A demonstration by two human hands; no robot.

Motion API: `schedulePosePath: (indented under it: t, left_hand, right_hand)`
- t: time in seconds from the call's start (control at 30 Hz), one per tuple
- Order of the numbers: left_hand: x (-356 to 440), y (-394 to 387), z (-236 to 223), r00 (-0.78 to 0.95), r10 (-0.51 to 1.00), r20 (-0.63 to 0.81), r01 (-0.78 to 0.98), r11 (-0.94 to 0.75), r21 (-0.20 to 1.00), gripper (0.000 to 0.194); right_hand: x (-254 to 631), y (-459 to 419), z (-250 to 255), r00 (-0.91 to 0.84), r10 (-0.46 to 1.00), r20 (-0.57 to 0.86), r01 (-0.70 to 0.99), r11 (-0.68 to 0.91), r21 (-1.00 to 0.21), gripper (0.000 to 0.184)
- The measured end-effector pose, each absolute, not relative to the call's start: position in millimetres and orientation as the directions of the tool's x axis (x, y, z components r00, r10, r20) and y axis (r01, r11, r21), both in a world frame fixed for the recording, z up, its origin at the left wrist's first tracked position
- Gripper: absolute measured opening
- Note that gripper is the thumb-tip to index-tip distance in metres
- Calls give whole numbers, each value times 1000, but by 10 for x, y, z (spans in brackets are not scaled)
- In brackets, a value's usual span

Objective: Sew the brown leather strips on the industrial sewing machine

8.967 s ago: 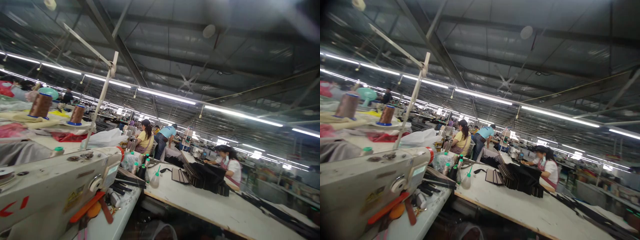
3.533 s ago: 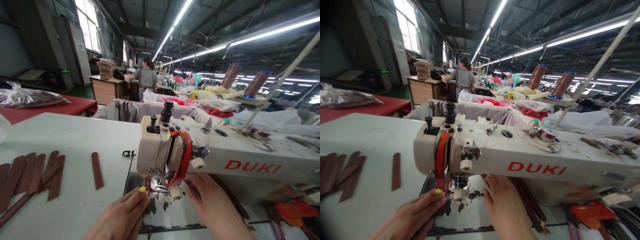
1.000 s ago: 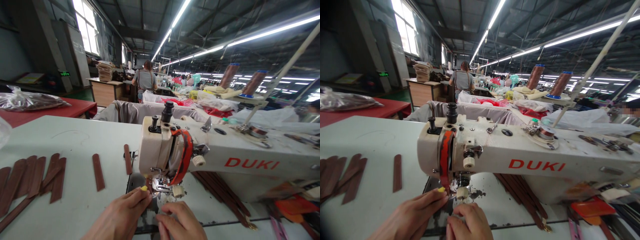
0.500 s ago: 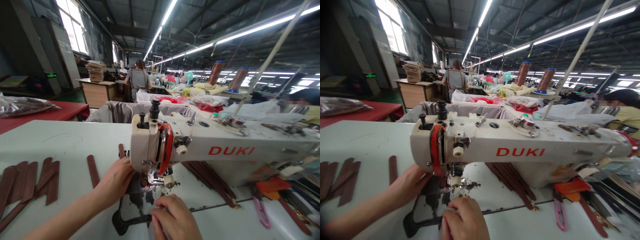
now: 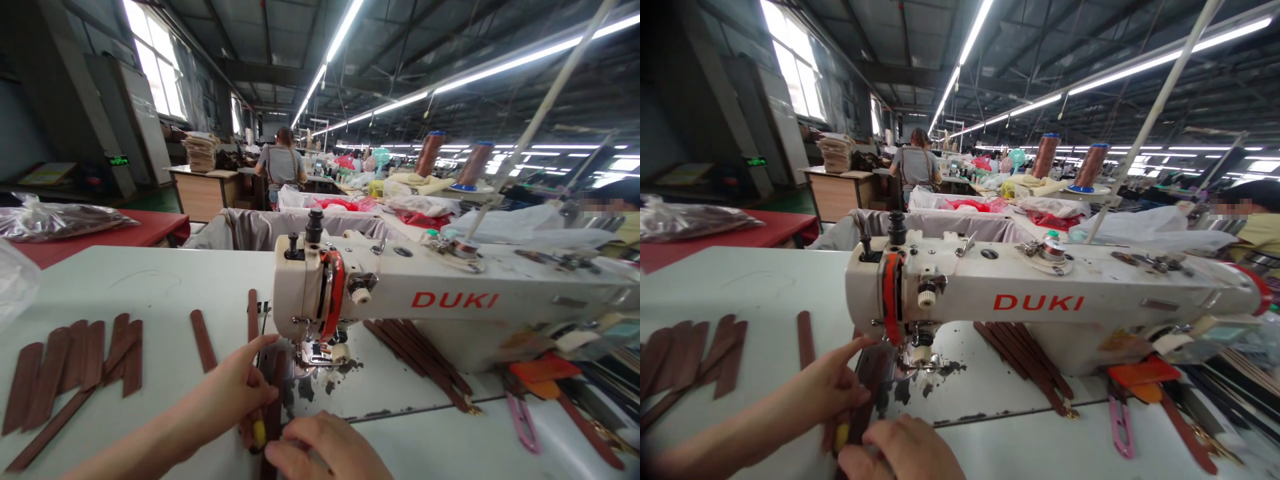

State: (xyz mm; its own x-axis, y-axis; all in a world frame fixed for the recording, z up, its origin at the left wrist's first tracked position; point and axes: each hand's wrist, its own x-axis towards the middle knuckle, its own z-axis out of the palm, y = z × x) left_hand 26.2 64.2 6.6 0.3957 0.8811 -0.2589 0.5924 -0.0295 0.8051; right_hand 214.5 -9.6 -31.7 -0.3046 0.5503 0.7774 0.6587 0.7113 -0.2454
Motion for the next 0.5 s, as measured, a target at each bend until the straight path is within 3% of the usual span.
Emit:
schedulePosePath:
  t: [0.07,0.13,0.23,0.3,0.37,0.43,0.5]
  left_hand:
    - [392,597,6,347,895,-281,556,46,830,65]
    - [478,594,25,330,920,-211,592,-27,806,55]
    - [471,551,85,305,952,-17,657,-197,728,34]
    - [419,472,72,389,888,246,695,-458,554,30]
    - [380,384,24,540,677,499,656,-711,255,38]
    - [373,328,-13,638,481,601,588,-808,23,45]
    - [396,323,-7,666,411,623,568,-821,-66,42]
  right_hand:
    - [2118,-51,-238,-450,513,731,636,759,-141,45]
    - [2158,5,-140,-582,477,659,592,804,-59,47]
    - [2246,64,-67,-618,456,641,586,811,-12,50]
    - [2274,79,-86,-607,434,666,591,806,13,51]
    - [2274,85,-128,-595,410,691,596,802,37,53]
    - [2264,93,-160,-591,402,700,595,802,41,53]
    - [2263,108,-168,-584,399,707,592,805,34,51]
